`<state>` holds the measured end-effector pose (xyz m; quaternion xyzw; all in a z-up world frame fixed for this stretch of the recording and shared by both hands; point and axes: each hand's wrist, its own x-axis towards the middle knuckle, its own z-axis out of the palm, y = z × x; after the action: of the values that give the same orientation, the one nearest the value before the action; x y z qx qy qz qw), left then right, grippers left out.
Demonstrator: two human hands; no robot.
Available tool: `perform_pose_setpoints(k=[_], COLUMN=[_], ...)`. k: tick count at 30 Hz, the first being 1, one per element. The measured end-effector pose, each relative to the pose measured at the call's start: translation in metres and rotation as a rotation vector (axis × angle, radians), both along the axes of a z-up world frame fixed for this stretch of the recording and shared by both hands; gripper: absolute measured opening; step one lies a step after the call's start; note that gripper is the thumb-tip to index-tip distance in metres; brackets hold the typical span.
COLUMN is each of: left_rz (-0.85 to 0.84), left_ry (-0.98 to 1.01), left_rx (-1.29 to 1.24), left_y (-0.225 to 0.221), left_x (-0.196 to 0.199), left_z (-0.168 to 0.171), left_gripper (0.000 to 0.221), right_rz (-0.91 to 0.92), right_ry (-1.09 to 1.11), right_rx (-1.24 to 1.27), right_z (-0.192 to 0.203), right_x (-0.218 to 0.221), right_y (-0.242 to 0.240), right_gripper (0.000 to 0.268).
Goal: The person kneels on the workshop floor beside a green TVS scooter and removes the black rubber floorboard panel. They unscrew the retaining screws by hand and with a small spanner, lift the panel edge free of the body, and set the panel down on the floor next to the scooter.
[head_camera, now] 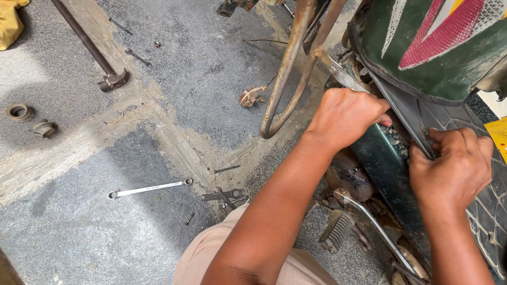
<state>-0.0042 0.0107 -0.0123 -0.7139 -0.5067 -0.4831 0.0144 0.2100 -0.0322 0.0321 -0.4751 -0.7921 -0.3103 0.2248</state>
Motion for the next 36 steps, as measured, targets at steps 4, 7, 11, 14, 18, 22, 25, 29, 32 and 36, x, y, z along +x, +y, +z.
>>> perform_pose_setpoints(k=[4, 7, 11, 14, 18, 22, 25, 29, 32, 36], left_rz=[-0.012, -0.021, -0.018, -0.008, -0.002, 0.007, 0.016, 0.052, 0.161, -0.042], left_ry=[-0.015, -0.028, -0.041, -0.056, -0.079, -0.059, -0.139, -0.663, -1.069, -1.685], left_rx=[0.015, 0.006, -0.042, -0.074, -0.085, -0.129, -0.109, -0.078, -0.236, -0.526], left_y=[0.002, 0.002, 0.000, -0.003, -0.005, -0.014, -0.023, -0.034, -0.020, -0.010], left_x=[-0.002, -0.001, -0.006, -0.007, -0.005, -0.006, -0.002, 0.002, 0.005, 0.009], left_z=[-0.002, -0.004, 0.001, 0.004, 0.003, 0.010, 0.004, -0.001, -0.015, -0.022], left_gripper=[0.026, 0.026, 0.028, 0.030, 0.030, 0.031, 0.025, 0.020, 0.024, 0.044], right_rz=[0.038, 0.051, 0.051, 0.035, 0.078, 0.072, 0.067, 0.035, 0.020, 0.012], right_ry=[0.056, 0.052, 0.075, 0.075, 0.079, 0.035, -0.022, -0.027, -0.017, -0.011], right_rx=[-0.096, -0.126, -0.146, -0.149, -0.158, -0.158, -0.142, -0.145, -0.140, -0.129], right_z=[-0.003, -0.002, -0.001, -0.003, 0.009, 0.013, 0.016, 0.009, 0.006, 0.010], right_x=[0.013, 0.015, 0.007, 0.008, -0.005, -0.004, -0.006, 0.004, 0.005, 0.000], right_y=[0.008, 0.009, 0.008, 0.008, -0.005, -0.008, -0.010, -0.009, -0.010, -0.015], right_gripper=[0.024, 0.025, 0.025, 0.026, 0.025, 0.025, 0.028, 0.029, 0.028, 0.030])
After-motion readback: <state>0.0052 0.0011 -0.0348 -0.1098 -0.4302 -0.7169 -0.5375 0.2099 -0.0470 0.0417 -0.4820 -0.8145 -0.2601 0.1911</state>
